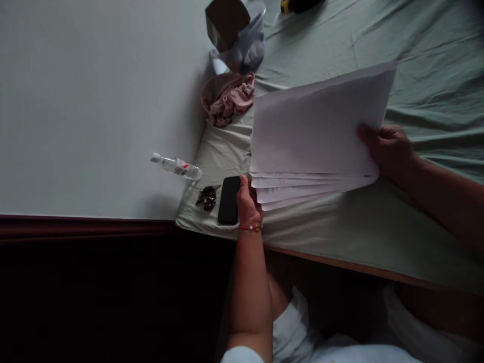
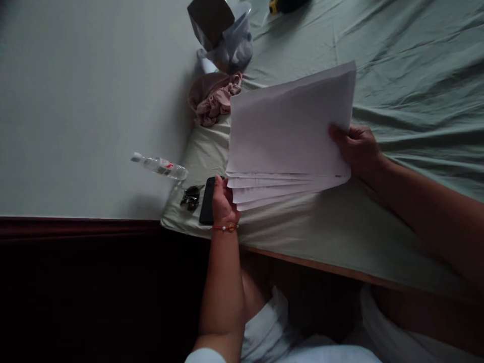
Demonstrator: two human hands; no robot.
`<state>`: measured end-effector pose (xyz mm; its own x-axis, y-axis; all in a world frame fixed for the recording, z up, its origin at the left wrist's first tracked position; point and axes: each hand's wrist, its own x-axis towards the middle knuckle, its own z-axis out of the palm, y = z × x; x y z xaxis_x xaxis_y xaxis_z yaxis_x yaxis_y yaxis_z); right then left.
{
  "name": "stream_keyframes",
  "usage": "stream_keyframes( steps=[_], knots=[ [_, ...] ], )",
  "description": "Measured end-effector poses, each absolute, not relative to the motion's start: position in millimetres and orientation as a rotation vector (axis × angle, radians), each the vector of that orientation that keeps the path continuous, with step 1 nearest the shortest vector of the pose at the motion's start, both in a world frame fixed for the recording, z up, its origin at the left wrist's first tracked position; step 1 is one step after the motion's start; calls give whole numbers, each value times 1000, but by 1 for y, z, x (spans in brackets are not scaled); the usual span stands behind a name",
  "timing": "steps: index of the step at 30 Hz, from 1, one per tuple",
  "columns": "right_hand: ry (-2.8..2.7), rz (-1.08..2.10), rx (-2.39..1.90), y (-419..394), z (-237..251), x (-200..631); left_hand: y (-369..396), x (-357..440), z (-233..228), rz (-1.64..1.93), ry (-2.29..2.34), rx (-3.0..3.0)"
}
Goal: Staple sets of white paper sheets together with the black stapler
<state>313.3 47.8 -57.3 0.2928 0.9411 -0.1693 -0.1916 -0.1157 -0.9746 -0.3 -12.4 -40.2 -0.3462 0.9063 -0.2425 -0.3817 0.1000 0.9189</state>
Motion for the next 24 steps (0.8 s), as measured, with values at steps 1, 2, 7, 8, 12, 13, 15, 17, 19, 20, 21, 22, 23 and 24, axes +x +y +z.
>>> stream_keyframes(
  steps=[1, 2, 7, 8, 12, 13, 15, 17, 19, 20, 21, 22, 23, 24],
  knots=[
    [-790, 1158, -1317, 47, -57, 314, -12, -1, -39, 1471, 1258, 584],
    [-798, 1164, -1318, 47, -57, 314, -12, -1, -38, 1454, 1244, 580],
    [-838, 1198, -1329, 45, -61, 315, -10, -2, -42, 1522, 1315, 584],
    [-847, 1202, -1328, 45, -61, 315, -9, -3, -44, 1530, 1326, 589],
    [-861, 1198, -1323, 44, -60, 315, -7, -3, -47, 1571, 1358, 591],
    [-856, 1195, -1323, 44, -59, 315, -6, -3, -48, 1583, 1371, 589],
    [-840, 1188, -1323, 44, -58, 313, -6, -2, -49, 1595, 1386, 590],
    [-821, 1186, -1323, 43, -56, 313, -6, -1, -49, 1595, 1381, 597],
    [-806, 1190, -1325, 43, -56, 312, -5, 0, -50, 1598, 1371, 594],
    [-801, 1191, -1326, 44, -56, 312, -5, 0, -50, 1601, 1369, 588],
    [-796, 1191, -1326, 44, -56, 312, -5, 0, -50, 1604, 1366, 582],
    [-791, 1189, -1324, 44, -57, 312, -5, 0, -50, 1607, 1360, 577],
    [-786, 1185, -1321, 45, -57, 312, -5, 1, -49, 1611, 1350, 574],
    [-779, 1180, -1317, 45, -58, 313, -5, 1, -49, 1615, 1337, 573]
  ],
)
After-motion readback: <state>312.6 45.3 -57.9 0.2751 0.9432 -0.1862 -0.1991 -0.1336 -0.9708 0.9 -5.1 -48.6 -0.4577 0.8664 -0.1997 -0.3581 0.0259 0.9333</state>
